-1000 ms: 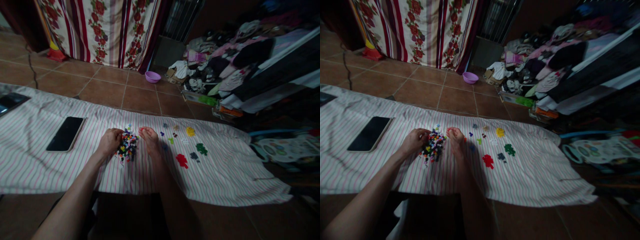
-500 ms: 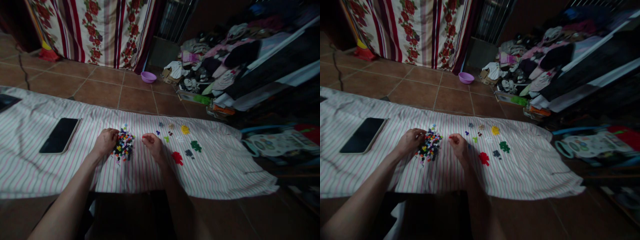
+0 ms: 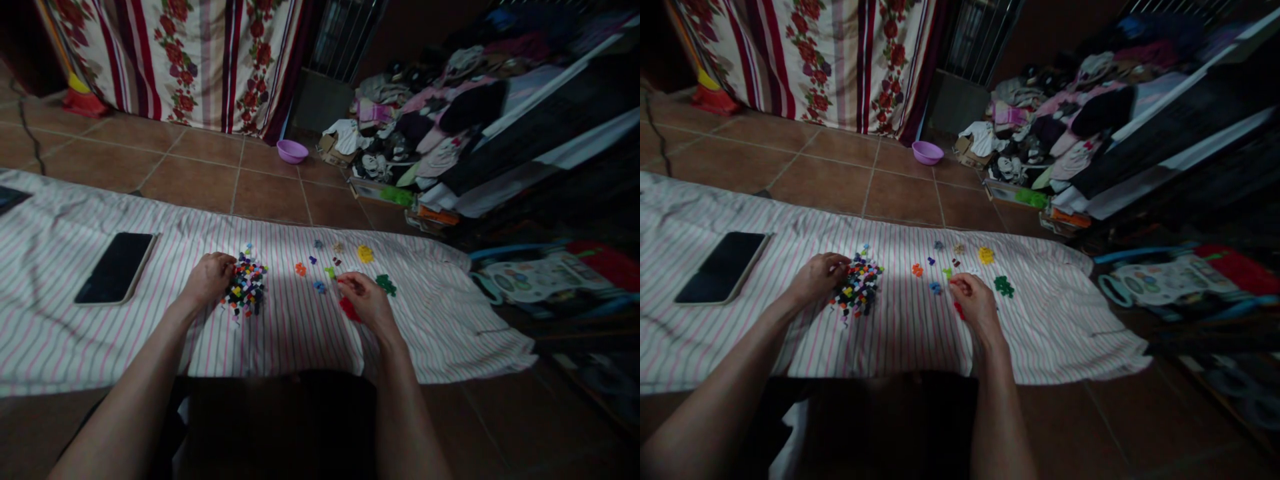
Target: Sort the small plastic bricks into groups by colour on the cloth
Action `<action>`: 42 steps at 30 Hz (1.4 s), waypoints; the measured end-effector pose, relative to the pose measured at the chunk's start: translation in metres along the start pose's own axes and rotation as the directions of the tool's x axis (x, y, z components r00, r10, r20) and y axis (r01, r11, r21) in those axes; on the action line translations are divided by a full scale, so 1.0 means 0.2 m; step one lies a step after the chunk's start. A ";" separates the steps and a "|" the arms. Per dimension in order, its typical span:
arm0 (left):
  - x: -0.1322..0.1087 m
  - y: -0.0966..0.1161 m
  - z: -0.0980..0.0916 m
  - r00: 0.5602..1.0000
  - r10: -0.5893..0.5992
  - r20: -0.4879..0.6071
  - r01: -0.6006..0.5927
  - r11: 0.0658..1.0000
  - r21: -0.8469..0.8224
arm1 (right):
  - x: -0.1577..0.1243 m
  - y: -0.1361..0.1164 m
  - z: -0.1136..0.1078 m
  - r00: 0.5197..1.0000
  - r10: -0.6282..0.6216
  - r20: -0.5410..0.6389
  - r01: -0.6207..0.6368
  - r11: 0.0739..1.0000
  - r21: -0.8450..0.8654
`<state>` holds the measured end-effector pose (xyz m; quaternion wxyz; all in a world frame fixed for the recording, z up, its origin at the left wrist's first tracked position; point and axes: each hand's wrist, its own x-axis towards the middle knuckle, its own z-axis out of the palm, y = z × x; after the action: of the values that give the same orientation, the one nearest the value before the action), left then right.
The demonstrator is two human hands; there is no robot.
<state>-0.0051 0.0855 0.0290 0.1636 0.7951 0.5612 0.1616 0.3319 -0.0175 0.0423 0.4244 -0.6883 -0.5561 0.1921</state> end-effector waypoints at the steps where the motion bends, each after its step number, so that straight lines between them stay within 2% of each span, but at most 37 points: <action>1: 0.00 0.00 0.00 1.000 0.002 0.005 -0.002 1.000 -0.004 | -0.02 0.01 -0.02 0.999 0.034 -0.017 -0.034 0.999 0.021; 5: 0.00 -0.02 0.01 1.000 0.014 0.020 -0.013 0.999 -0.030 | -0.11 0.03 -0.09 0.979 0.172 -0.106 -0.164 0.983 0.083; 8: 0.00 -0.04 0.02 0.999 0.036 0.005 -0.036 0.998 -0.045 | -0.17 0.05 -0.15 0.962 0.205 -0.178 -0.205 0.979 0.017; 14: 0.00 -0.07 0.03 0.997 0.076 -0.011 -0.077 0.995 -0.057 | -0.25 0.13 -0.16 0.961 0.231 -0.149 -0.251 0.959 -0.133; 20: 0.00 -0.07 0.02 0.997 0.064 0.035 -0.062 0.997 -0.053 | -0.24 0.17 -0.12 0.961 0.247 -0.124 -0.267 0.946 -0.182; 28: -0.01 -0.06 0.03 0.998 0.050 0.029 -0.049 0.998 -0.031 | -0.26 0.19 -0.14 0.966 0.233 -0.113 -0.252 0.946 -0.205; 32: -0.01 -0.06 0.03 0.999 0.042 0.025 -0.041 0.998 -0.039 | -0.25 0.17 -0.14 0.972 0.197 -0.129 -0.220 0.954 -0.202; 37: -0.01 -0.06 0.02 0.998 0.063 0.026 -0.061 0.997 -0.053 | -0.24 0.12 -0.13 0.951 0.225 -0.214 -0.265 0.948 -0.179; 39: -0.01 -0.06 0.02 0.997 0.074 0.018 -0.073 0.996 -0.057 | -0.23 0.10 -0.11 0.947 0.218 -0.235 -0.254 0.957 -0.138; 42: 0.00 -0.07 0.03 0.997 0.082 0.007 -0.081 0.995 -0.056 | -0.22 0.06 -0.04 0.968 0.162 -0.191 -0.184 0.977 -0.107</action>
<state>-0.0136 0.0884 0.0175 0.1814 0.8132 0.5228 0.1802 0.3313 -0.0606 0.0277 0.4115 -0.7737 -0.4637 0.1302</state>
